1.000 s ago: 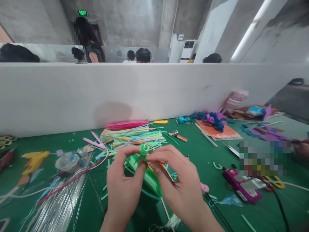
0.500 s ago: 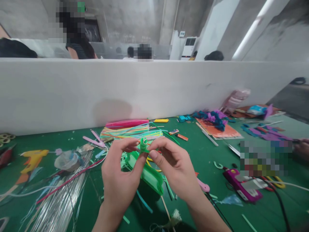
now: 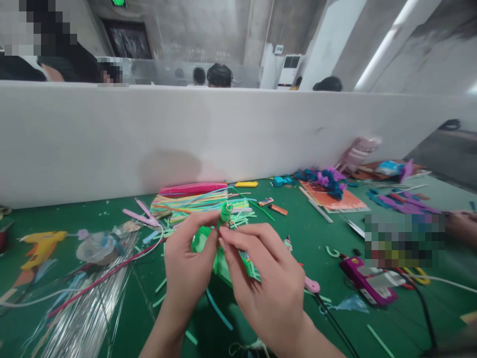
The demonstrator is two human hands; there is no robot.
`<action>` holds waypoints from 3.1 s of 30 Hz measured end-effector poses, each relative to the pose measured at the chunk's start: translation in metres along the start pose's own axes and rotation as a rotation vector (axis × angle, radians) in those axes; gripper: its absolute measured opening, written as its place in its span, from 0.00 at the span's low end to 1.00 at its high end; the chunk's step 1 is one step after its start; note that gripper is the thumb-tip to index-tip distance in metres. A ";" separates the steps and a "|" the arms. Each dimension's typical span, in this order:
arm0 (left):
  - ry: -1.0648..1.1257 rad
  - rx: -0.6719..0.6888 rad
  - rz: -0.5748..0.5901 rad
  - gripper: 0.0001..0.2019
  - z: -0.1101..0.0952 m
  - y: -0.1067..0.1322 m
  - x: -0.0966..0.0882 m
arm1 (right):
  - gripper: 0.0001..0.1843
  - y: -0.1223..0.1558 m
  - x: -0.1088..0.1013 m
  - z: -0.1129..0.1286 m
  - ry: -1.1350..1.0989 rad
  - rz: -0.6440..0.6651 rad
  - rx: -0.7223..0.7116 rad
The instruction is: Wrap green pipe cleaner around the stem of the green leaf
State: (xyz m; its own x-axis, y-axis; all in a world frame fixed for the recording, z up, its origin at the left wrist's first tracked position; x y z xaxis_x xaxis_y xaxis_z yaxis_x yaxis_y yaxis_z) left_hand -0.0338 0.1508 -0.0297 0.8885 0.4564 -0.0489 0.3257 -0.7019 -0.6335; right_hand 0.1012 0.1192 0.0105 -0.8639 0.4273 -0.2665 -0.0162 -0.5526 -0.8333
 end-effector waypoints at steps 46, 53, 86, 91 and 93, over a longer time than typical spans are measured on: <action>-0.489 0.603 -0.109 0.21 -0.040 0.021 0.001 | 0.08 -0.002 0.003 -0.013 0.030 -0.101 -0.070; -0.464 0.520 -0.112 0.17 -0.036 0.021 0.000 | 0.05 -0.008 0.006 -0.016 0.090 -0.080 -0.088; 0.386 -0.331 -0.211 0.19 0.020 0.015 0.028 | 0.10 -0.009 0.032 -0.069 -0.659 0.013 0.674; 0.417 -0.268 -0.274 0.09 0.022 -0.003 0.006 | 0.10 -0.014 0.008 -0.084 -0.687 -0.154 0.712; 0.493 -0.293 -0.225 0.09 0.020 -0.011 -0.001 | 0.11 -0.015 -0.006 -0.089 -0.652 -0.200 0.675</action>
State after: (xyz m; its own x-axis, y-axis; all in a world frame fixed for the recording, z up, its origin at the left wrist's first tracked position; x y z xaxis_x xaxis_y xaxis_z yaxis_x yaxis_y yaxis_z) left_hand -0.0447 0.1696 -0.0383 0.8098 0.3532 0.4686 0.5358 -0.7706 -0.3451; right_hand 0.1515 0.1884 -0.0183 -0.9205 0.1890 0.3420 -0.3046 -0.8953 -0.3250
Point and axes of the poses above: each hand's wrist, its own y-axis away from the middle knuckle, its own x-axis out of the palm, z = x × y, the point moved 6 cm from there along -y, towards the middle knuckle, and after that the axes turned 6 degrees about -z, right-handed, at the moved point
